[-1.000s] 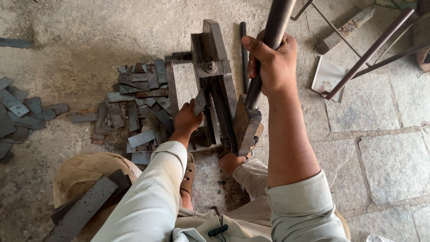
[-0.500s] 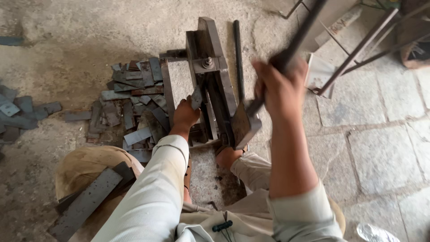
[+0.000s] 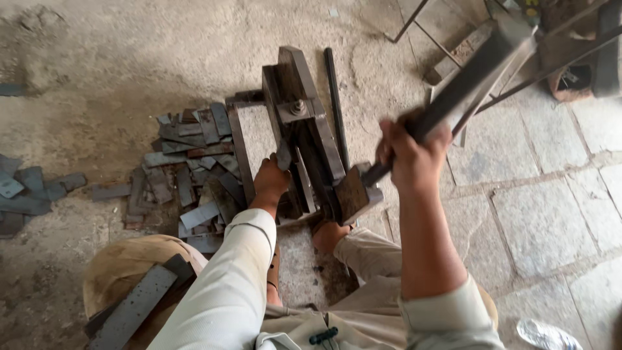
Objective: The person uses a manual lever-operated shear to cut several small rectangular metal plates into smaller pieces.
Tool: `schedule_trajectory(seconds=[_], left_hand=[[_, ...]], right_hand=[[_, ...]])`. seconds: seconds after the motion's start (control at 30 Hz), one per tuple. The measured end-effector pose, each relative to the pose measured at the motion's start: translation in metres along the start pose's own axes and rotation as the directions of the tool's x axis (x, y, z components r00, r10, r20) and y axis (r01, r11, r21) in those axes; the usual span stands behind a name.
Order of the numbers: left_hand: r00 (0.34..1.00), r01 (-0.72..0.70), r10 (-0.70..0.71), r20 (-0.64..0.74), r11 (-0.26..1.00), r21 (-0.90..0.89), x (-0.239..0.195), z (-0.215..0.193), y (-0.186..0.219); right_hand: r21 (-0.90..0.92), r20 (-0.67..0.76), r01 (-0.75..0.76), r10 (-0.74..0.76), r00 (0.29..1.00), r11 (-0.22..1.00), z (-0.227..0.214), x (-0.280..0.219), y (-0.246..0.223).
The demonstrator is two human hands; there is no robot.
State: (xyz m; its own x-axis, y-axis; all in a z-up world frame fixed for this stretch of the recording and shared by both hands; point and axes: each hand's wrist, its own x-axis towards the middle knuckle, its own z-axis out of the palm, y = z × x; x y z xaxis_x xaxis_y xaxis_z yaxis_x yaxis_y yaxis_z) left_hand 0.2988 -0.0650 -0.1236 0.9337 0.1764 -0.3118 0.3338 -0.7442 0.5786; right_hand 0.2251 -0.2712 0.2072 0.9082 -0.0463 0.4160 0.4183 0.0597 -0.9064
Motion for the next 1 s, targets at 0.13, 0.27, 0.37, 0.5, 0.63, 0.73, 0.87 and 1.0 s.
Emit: schedule_trajectory(seconds=[0.13, 0.27, 0.37, 0.5, 0.63, 0.73, 0.87, 1.0], left_hand=[[0.997, 0.048, -0.047, 0.059, 0.999, -0.007, 0.003, -0.004, 0.008], [0.998, 0.023, -0.026, 0.059, 0.999, 0.045, 0.002, -0.010, 0.010], [0.995, 0.060, -0.063, 0.073, 0.997, 0.040, -0.005, -0.003, 0.007], [0.995, 0.075, -0.074, 0.071, 0.997, -0.004, 0.010, -0.012, 0.014], [0.999, 0.015, -0.014, -0.039, 1.000, 0.026, -0.007, 0.005, 0.002], [0.986, 0.113, -0.122, -0.110, 0.990, -0.083, -0.007, 0.008, -0.002], [0.971, 0.173, -0.201, -0.131, 0.965, -0.199, -0.006, 0.007, -0.026], [0.954, 0.239, -0.273, -0.121, 0.941, -0.238, 0.002, -0.046, -0.058]], right_hand=[[0.181, 0.093, 0.142, -0.161, 0.983, 0.973, -0.023, -0.039, -0.003], [0.025, 0.052, 0.139, -0.140, 0.989, 0.990, -0.029, -0.039, 0.023], [0.029, 0.035, 0.074, -0.075, 0.997, 0.997, -0.035, -0.040, 0.029], [0.216, 0.030, 0.225, -0.237, 0.971, 0.950, -0.050, -0.085, 0.016], [-0.004, 0.048, 0.216, -0.216, 0.975, 0.976, -0.059, -0.114, 0.015], [0.150, 0.053, 0.000, -0.008, 0.999, 0.989, -0.052, -0.077, 0.023], [0.089, 0.093, -0.014, 0.005, 0.996, 0.996, -0.028, -0.002, 0.027], [0.059, 0.127, -0.087, 0.079, 0.989, 0.994, 0.004, 0.043, 0.027]])
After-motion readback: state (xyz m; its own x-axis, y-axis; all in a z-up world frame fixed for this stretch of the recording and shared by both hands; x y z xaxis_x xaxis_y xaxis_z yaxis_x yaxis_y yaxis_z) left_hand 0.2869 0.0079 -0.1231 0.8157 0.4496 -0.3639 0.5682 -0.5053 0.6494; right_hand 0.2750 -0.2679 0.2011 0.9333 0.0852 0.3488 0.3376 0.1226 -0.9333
